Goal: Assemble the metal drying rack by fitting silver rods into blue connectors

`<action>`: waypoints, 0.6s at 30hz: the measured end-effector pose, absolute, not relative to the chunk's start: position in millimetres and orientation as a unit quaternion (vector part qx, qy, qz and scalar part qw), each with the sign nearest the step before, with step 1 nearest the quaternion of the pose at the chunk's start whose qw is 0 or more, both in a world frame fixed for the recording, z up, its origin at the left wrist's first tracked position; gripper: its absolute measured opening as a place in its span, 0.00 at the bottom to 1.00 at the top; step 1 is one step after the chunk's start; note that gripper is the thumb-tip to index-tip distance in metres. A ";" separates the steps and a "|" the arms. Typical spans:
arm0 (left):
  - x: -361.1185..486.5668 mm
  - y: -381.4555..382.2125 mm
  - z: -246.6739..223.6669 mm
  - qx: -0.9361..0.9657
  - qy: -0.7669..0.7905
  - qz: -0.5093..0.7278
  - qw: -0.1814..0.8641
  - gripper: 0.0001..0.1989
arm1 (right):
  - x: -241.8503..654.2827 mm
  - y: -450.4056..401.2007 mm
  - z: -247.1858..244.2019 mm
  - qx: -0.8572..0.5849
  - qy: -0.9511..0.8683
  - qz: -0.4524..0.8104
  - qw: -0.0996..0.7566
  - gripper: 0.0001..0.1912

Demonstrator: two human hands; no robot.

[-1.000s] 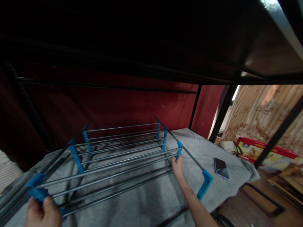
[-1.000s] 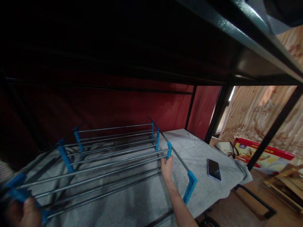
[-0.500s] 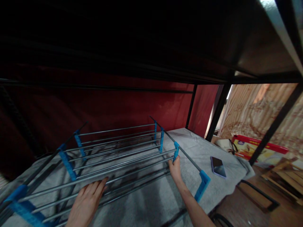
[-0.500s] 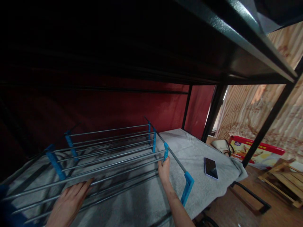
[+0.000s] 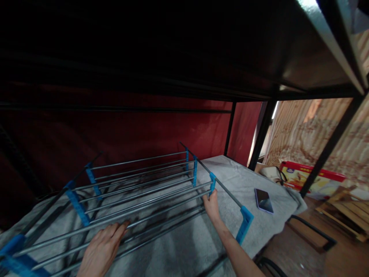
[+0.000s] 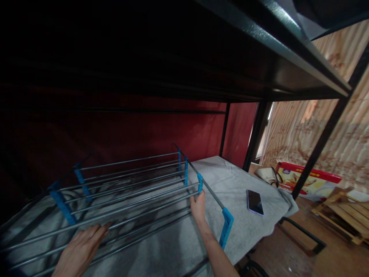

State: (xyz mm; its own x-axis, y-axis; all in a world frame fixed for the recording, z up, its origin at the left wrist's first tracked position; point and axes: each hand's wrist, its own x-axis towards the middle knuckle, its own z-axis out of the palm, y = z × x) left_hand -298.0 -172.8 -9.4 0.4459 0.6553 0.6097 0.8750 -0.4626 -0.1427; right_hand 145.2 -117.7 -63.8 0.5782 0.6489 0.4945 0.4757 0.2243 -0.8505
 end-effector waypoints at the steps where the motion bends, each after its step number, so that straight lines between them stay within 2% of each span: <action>1: -299.4 -171.6 -10.4 -0.820 -0.467 -0.242 0.225 0.20 | 145.1 -117.7 -63.7 -0.621 -0.451 0.071 0.637 0.15; 9: -303.5 -167.3 -9.0 -0.830 -0.434 -0.247 0.251 0.20 | 143.6 -117.1 -61.0 -0.614 -0.438 0.086 0.651 0.15; 18: -303.7 -165.0 -4.6 -0.840 -0.463 -0.201 0.198 0.21 | 142.3 -121.2 -56.4 -0.634 -0.433 0.082 0.636 0.12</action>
State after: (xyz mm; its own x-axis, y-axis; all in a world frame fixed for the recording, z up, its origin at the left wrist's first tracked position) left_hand -303.7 -165.0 -4.6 0.4906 0.6977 0.5220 0.8575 -0.4931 -0.1468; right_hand 142.3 -121.2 -56.4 0.6118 0.6525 0.4472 0.4452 0.1833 -0.8765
